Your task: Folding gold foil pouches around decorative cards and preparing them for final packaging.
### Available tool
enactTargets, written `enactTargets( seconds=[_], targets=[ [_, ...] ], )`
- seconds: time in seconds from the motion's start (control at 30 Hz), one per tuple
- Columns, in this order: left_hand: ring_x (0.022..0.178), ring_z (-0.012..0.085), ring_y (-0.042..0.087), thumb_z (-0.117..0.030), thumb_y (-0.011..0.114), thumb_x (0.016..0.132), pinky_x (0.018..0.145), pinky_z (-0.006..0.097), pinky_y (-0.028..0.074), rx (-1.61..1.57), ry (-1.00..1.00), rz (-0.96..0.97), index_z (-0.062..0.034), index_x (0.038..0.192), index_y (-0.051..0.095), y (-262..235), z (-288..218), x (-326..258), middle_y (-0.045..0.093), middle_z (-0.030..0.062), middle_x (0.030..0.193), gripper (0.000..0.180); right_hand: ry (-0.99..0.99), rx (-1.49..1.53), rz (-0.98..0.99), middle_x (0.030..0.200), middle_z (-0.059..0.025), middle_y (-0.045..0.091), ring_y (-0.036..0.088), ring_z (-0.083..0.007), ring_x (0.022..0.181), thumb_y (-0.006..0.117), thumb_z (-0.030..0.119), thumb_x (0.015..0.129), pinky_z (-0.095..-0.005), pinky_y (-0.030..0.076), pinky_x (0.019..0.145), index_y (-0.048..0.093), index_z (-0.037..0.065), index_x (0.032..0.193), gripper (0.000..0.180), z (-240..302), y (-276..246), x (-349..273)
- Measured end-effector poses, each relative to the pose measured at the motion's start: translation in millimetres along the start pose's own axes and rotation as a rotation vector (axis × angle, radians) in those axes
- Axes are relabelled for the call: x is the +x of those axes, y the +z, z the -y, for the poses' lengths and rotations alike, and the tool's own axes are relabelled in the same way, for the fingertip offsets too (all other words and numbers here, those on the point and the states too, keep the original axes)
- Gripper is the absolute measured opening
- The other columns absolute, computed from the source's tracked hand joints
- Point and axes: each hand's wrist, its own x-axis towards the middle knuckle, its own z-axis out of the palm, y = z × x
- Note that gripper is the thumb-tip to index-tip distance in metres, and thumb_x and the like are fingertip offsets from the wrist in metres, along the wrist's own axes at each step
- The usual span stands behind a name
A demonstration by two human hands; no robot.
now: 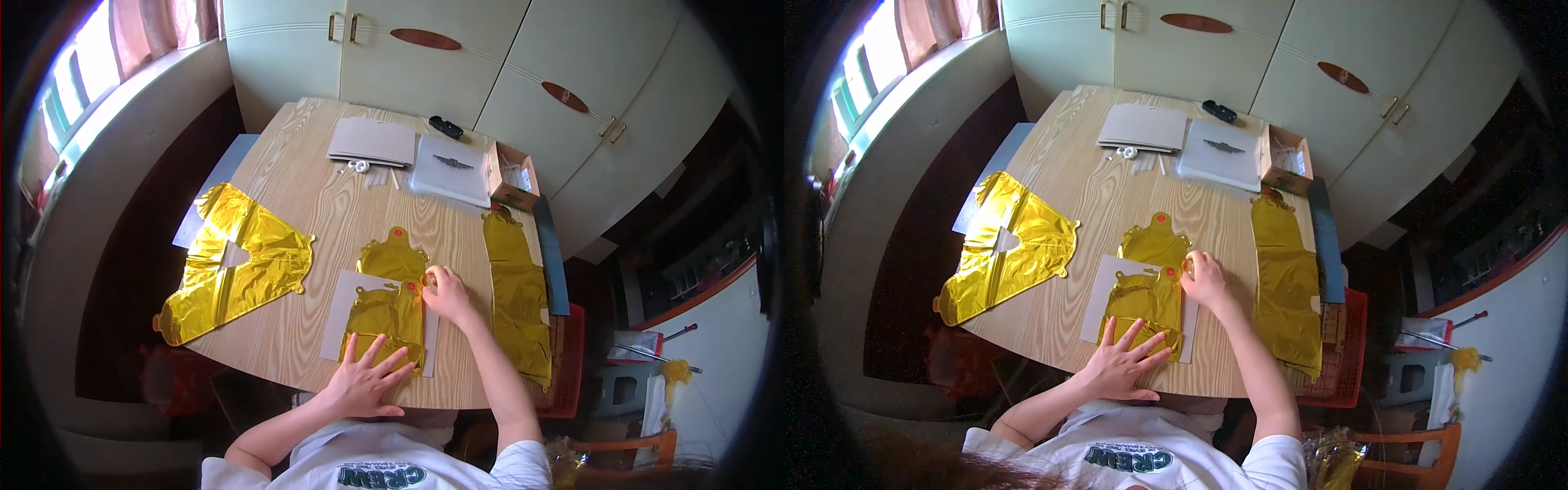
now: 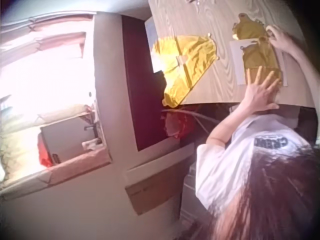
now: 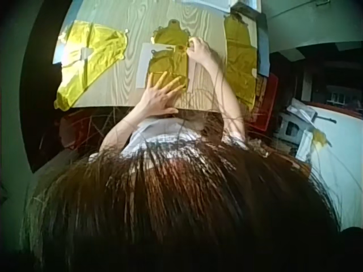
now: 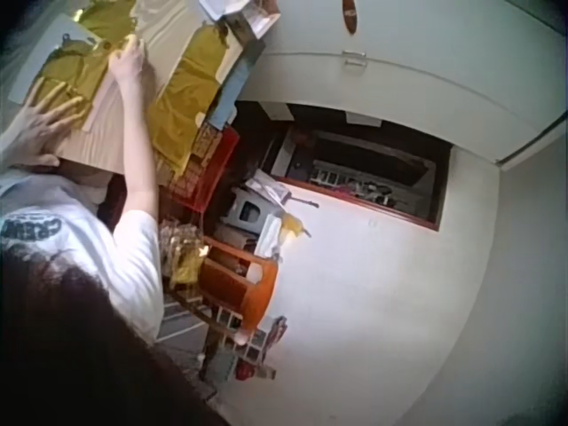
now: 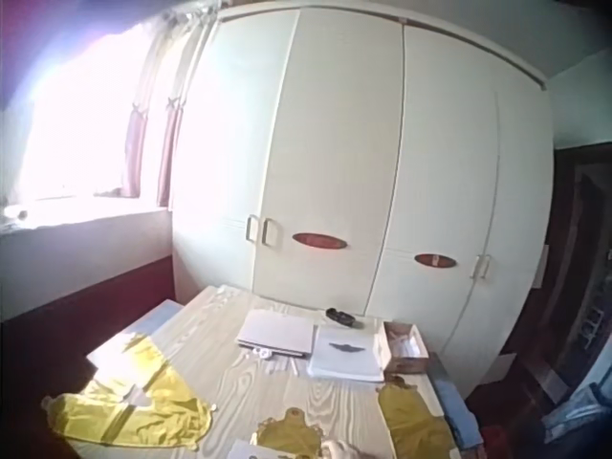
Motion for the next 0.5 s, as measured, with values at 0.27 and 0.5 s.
enactTargets(
  seconds=[0.27,0.5],
  targets=[
    [0.145,0.0429,0.02,-0.081,0.037,0.083,0.108,0.075,0.008,0.016,-0.001,0.001,-0.0292,0.151,0.034,-0.2,-0.3,-2.3,0.028,0.0033,0.158,0.086,0.18,0.417,0.496,0.088,-0.0099,0.068,0.065,-0.0192,0.08,0.068,0.011,0.083,-0.0327,0.052,0.075,0.061,0.001,0.11,0.029,1.1,-49.8,15.3],
    [0.144,0.0428,0.021,-0.082,0.036,0.082,0.108,0.074,0.008,0.023,0.001,0.002,-0.0293,0.151,0.033,1.7,-0.1,-3.8,0.028,0.0033,0.158,0.087,0.219,0.353,-0.264,0.096,-0.0118,0.072,0.067,-0.0197,0.087,0.067,0.009,0.085,-0.032,0.052,0.08,0.068,0.0,0.103,0.02,-59.8,-113.2,24.5]
  ],
)
